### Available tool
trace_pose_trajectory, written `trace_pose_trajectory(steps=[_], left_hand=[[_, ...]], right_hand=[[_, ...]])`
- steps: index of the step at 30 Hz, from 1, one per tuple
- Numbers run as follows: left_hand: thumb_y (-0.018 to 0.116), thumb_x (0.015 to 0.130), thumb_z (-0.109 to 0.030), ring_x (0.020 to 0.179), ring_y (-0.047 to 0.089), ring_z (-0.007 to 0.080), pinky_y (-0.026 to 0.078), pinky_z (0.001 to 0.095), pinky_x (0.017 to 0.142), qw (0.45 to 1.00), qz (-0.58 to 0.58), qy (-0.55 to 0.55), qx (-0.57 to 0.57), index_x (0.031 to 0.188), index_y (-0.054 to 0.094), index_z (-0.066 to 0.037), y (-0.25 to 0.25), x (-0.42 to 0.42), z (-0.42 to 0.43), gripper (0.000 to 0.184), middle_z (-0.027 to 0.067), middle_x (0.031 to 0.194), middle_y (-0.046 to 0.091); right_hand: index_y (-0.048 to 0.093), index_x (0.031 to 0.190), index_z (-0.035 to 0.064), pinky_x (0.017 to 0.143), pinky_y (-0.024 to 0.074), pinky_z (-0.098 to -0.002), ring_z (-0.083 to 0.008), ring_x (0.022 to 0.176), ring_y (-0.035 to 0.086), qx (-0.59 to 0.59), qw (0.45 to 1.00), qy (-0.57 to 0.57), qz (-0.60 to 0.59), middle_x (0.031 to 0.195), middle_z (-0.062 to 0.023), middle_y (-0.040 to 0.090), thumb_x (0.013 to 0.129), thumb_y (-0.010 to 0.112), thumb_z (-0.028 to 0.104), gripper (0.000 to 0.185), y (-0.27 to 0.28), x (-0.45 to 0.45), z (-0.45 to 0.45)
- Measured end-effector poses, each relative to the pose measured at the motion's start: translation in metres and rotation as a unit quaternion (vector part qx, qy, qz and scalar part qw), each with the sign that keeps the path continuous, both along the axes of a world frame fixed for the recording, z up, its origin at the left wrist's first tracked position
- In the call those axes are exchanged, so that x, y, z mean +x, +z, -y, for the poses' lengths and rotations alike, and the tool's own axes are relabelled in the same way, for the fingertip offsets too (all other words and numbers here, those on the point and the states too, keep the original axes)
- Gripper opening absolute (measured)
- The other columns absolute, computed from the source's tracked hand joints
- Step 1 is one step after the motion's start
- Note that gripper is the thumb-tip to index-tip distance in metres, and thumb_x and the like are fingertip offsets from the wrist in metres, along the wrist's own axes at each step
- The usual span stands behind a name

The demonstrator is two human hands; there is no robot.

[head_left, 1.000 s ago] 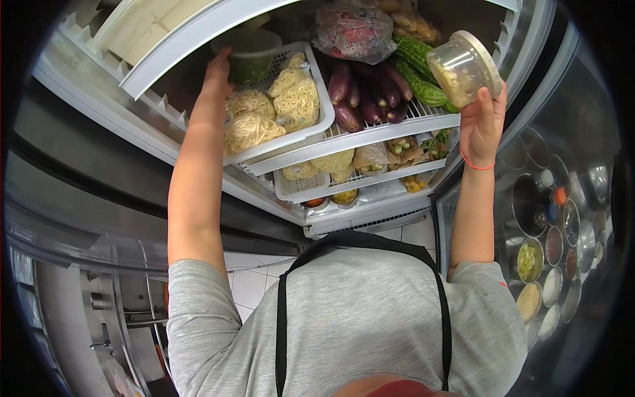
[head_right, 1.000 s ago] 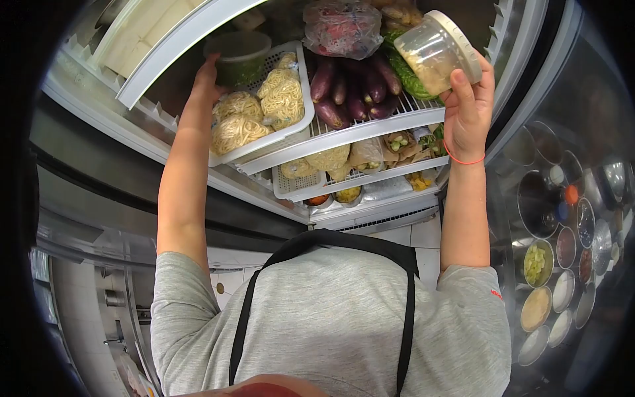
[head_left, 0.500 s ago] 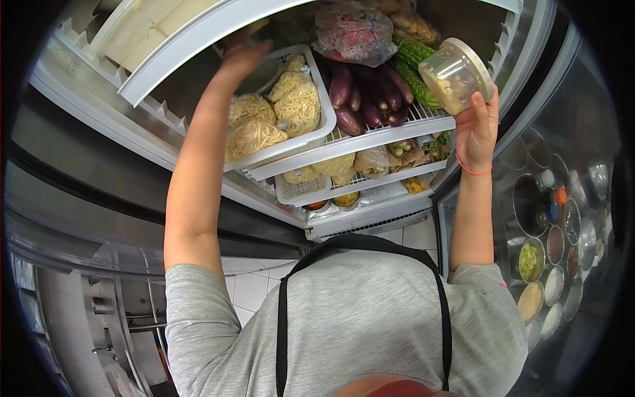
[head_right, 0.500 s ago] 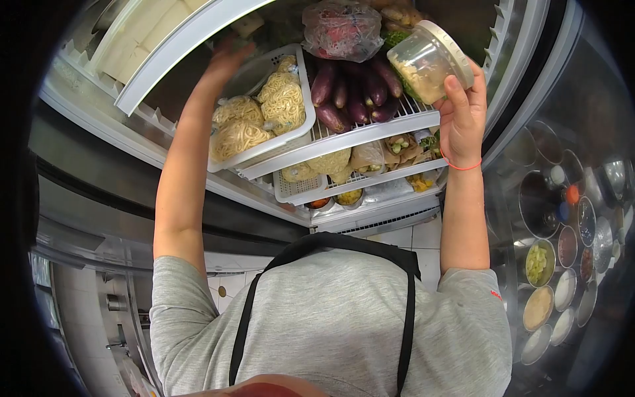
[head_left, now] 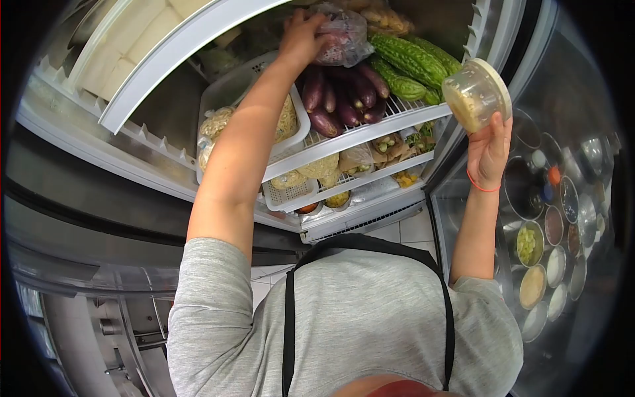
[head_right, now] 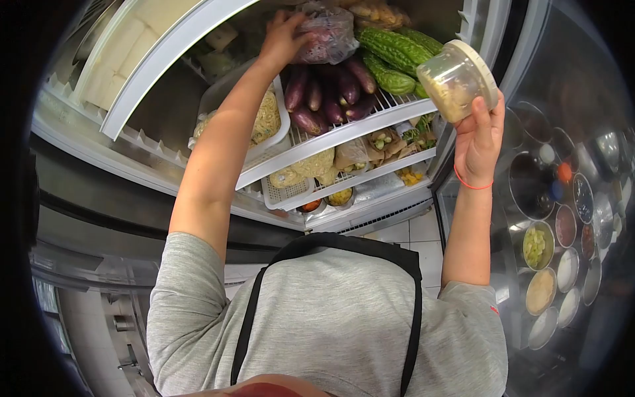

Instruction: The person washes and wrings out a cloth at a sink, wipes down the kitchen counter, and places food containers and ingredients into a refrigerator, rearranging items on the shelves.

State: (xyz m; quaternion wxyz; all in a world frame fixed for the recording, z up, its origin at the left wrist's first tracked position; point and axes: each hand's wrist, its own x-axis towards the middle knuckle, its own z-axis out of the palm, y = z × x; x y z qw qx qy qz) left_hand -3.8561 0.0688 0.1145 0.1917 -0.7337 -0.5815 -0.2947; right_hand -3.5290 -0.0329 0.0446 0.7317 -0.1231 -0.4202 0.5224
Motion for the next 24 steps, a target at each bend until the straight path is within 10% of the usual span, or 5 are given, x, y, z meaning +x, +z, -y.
trace_pose_trajectory(steps=[7,11,17,24], left_hand=[[0.074,0.068,-0.033,0.094,0.053,0.0262,0.043,0.0341,0.083,0.986,0.131,-0.004,0.101,0.104,0.058,-0.005,0.001,-0.058,-0.012,0.048,0.0112,0.107,0.053],[0.074,0.069,-0.032,0.083,0.057,0.0190,0.047,0.0314,0.074,0.934,0.349,0.067,-0.039,0.102,0.059,-0.003,0.042,-0.073,0.045,0.047,0.0091,0.109,0.056],[0.073,0.070,-0.029,0.091,0.057,0.0261,0.044,0.0326,0.082,0.976,0.006,0.193,0.103,0.097,0.060,-0.001,0.025,-0.126,0.108,0.041,0.0125,0.106,0.056],[0.072,0.069,-0.028,0.118,0.040,0.0293,0.037,0.0355,0.095,0.985,0.092,0.139,-0.036,0.120,0.049,-0.011,0.016,-0.122,0.180,0.058,0.0156,0.129,0.039]], right_hand=[[0.044,0.113,0.0054,0.087,0.0455,-0.0355,-0.0187,0.103,0.053,0.000,1.000,0.007,-0.019,0.112,-0.0076,0.051,0.090,0.048,0.018,0.027,0.001,0.005,-0.003],[0.044,0.112,0.0060,0.087,0.0453,-0.0352,-0.0177,0.103,0.052,0.001,0.999,0.039,-0.016,0.111,-0.0069,0.052,0.090,0.049,0.017,0.026,-0.001,-0.008,-0.011],[0.044,0.115,0.0074,0.085,0.0460,-0.0359,-0.0168,0.101,0.053,-0.003,0.993,0.117,-0.013,0.110,-0.0056,0.052,0.087,0.052,0.015,0.030,0.004,-0.049,-0.026],[0.042,0.117,0.0049,0.083,0.0448,-0.0338,-0.0169,0.100,0.051,0.023,0.973,0.199,0.112,0.109,-0.0071,0.050,0.082,0.061,0.020,0.042,0.034,-0.138,-0.051]])
